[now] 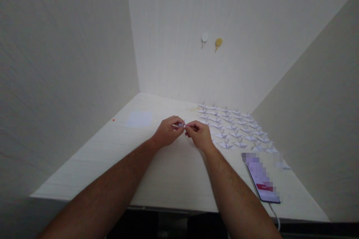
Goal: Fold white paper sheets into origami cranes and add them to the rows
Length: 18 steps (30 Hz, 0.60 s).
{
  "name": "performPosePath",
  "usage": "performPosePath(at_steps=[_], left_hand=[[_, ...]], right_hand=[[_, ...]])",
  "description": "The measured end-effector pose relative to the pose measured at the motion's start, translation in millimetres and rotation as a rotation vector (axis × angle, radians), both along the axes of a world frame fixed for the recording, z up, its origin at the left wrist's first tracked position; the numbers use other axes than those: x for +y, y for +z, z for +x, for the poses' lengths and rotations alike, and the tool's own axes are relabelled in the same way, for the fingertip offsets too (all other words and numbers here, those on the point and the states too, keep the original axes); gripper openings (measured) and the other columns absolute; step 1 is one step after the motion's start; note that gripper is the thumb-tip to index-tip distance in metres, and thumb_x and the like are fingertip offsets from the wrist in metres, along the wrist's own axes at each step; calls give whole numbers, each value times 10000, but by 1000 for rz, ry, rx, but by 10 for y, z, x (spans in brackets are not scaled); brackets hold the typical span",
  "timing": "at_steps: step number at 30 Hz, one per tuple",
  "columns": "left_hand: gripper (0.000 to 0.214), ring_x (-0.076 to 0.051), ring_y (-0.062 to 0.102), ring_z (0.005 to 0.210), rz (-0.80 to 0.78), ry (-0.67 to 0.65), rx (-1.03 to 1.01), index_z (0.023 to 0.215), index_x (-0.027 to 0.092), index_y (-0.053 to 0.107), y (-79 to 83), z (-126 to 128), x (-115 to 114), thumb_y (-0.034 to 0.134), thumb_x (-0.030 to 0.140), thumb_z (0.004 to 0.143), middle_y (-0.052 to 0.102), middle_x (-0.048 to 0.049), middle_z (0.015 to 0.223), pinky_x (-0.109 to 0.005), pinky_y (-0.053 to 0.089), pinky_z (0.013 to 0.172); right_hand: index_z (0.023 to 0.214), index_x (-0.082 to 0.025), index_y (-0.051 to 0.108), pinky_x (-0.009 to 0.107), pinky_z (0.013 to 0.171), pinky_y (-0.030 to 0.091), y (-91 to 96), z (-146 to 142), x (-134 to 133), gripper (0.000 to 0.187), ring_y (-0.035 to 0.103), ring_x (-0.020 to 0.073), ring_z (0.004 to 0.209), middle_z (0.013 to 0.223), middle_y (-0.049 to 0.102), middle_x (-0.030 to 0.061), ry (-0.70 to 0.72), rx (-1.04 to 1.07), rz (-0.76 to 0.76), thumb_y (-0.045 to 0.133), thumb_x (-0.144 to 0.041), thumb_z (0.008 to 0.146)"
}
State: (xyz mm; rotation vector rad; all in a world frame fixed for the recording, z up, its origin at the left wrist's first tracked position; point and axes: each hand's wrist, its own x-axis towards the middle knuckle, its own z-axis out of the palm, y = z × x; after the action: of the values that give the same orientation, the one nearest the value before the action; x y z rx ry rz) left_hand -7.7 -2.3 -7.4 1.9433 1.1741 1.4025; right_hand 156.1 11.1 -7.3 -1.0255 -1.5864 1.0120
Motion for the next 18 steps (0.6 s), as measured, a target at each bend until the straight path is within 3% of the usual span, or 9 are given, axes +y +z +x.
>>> performPosePath(at_steps=[5,10,18], left_hand=[[90,-137,632,759,4,-4,-25,833,169,659,-19,-1,18,634,248,796,662,-35,835,-248,561,683],[90,-139,633,751,2,-4,-28,825,175,665,-5,-2,17,639,258,800,671,-28,809,-249,552,689],[68,-144,623,762,10,17,-39,826,176,667,-10,4,22,635,227,795,654,-39,825,-245,544,672]], right_hand=[[771,-183,698,244,558,454,-80,24,23,160,594,128,575,642,664,23,-77,-170,290,626,-320,810],[797,-192,697,240,597,442,-83,35,19,143,575,121,612,697,665,20,-114,-276,479,599,-285,845],[826,-188,685,236,643,433,-92,43,31,148,564,127,669,734,652,23,-116,-378,565,564,-254,879]])
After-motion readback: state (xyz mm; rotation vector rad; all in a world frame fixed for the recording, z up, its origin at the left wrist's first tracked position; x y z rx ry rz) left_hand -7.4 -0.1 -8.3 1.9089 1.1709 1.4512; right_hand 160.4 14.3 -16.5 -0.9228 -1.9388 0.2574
